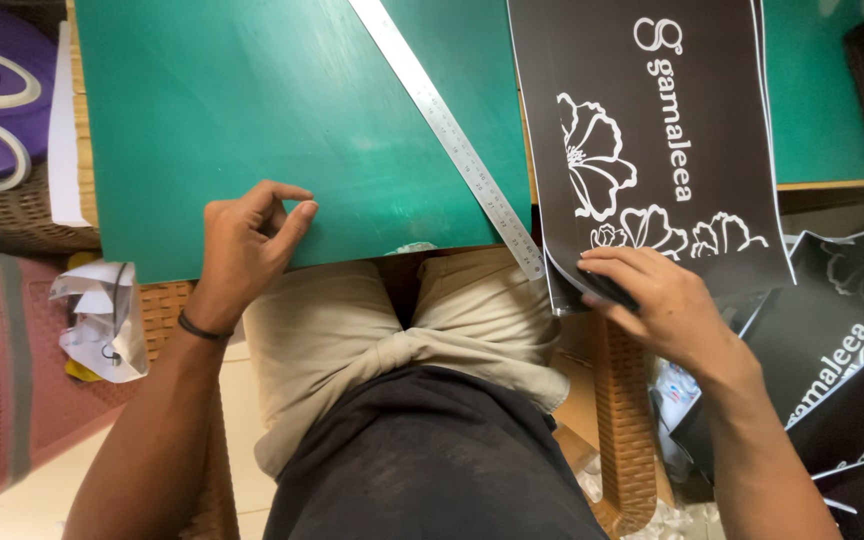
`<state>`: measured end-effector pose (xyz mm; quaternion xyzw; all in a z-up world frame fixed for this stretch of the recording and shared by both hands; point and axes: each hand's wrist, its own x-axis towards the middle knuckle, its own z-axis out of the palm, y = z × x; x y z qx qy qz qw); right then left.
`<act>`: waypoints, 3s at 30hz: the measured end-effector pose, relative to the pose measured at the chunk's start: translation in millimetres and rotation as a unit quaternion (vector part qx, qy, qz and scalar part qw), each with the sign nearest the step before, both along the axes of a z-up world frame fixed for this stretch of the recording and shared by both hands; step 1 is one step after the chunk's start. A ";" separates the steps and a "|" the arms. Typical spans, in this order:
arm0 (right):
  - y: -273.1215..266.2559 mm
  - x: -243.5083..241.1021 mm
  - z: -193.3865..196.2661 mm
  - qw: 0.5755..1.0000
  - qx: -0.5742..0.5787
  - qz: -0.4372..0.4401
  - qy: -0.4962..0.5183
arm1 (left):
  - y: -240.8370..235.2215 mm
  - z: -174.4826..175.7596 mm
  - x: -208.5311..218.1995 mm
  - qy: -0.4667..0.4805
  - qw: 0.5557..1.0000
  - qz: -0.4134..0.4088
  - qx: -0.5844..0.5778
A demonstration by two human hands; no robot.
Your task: The person uses a metal ruler to measure and crease printed black paper sheets, then folds them by hand and stacks the finished items.
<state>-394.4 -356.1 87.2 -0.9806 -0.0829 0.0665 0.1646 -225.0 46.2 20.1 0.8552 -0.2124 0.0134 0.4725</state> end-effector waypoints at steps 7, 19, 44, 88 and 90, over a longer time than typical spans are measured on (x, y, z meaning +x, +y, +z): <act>16.2 -2.1 -4.8 0.996 -0.086 0.004 -0.007 | -1.5 0.0 1.3 0.003 1.000 -0.005 0.000; -13.6 -17.5 -50.7 0.945 -0.005 0.103 -0.309 | -0.3 -1.3 3.9 0.012 1.000 -0.012 -0.008; -97.9 -18.8 8.7 0.965 -0.106 -0.191 -0.143 | -8.4 13.1 1.0 0.094 0.993 -0.014 -0.071; 118.1 23.4 -66.3 0.783 0.467 -0.268 0.311 | 313.9 -4.8 -81.0 0.185 0.850 0.491 0.050; 105.2 21.5 -30.9 0.817 0.398 -0.354 0.219 | 313.1 -6.9 -82.2 0.182 0.835 0.511 0.093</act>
